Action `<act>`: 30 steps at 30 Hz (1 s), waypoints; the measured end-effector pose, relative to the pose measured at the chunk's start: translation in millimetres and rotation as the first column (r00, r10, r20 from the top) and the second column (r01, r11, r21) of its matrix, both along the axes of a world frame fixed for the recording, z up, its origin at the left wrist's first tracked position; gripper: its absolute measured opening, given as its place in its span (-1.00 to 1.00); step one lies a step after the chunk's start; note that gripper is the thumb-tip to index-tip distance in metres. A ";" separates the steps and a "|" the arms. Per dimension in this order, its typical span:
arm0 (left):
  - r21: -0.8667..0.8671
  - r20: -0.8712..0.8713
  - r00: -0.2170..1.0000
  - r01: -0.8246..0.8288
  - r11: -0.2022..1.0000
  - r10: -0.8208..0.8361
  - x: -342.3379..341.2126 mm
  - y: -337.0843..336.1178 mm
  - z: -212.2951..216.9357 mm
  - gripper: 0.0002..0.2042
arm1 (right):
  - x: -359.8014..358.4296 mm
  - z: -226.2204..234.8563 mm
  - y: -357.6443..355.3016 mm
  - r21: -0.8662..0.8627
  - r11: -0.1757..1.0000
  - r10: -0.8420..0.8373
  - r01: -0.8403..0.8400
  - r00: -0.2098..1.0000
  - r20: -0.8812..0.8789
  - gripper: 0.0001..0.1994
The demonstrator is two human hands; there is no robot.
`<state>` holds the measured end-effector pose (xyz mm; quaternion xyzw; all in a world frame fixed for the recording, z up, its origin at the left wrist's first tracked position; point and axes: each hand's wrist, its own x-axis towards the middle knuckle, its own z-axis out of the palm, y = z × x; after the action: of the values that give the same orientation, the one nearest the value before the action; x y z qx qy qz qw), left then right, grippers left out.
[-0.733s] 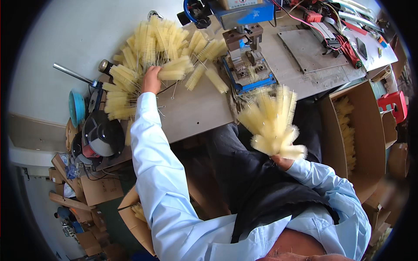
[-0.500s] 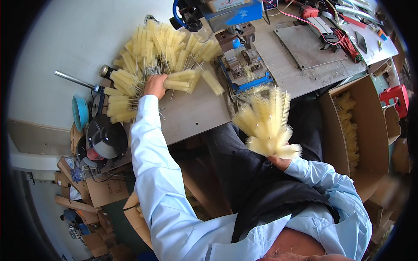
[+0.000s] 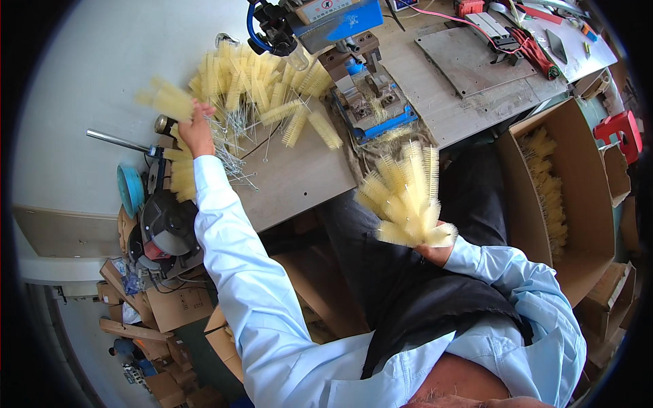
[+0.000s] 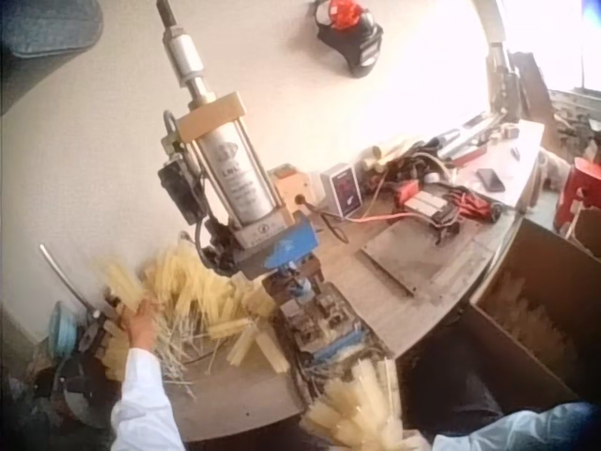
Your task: Using a mechanical assembly machine to bundle and secure yellow bristles onto wire frames to manufacture cleaning brushes.
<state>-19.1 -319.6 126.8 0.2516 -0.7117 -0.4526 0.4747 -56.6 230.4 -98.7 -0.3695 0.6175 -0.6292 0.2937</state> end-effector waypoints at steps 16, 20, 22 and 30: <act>-0.715 0.552 0.700 0.117 0.690 0.453 -8.4 -4.7 -76.8 -0.78 | -0.3 6.8 1.0 0.016 0.999 -0.029 0.034 0.972 -0.232 -0.61; -0.149 0.263 0.957 -0.084 0.985 0.122 -26.2 2.8 -40.4 -0.77 | -3.6 2.7 2.4 0.075 0.997 0.007 0.015 0.958 -0.286 -0.57; 0.189 0.198 0.979 0.018 0.982 -0.056 -26.6 23.7 -25.4 -0.76 | 1.1 -4.7 0.2 0.008 0.999 -0.035 0.038 0.978 -0.204 -0.56; 0.362 0.513 0.778 0.186 0.914 -0.362 -66.3 65.1 -81.9 -0.77 | 2.1 3.4 1.0 -0.003 1.000 -0.025 0.025 0.991 -0.128 -0.54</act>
<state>-85.3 -254.5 44.9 0.3347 -0.7752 -0.5207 0.1260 -54.5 231.4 -95.2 -0.4016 0.6391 -0.6084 0.2452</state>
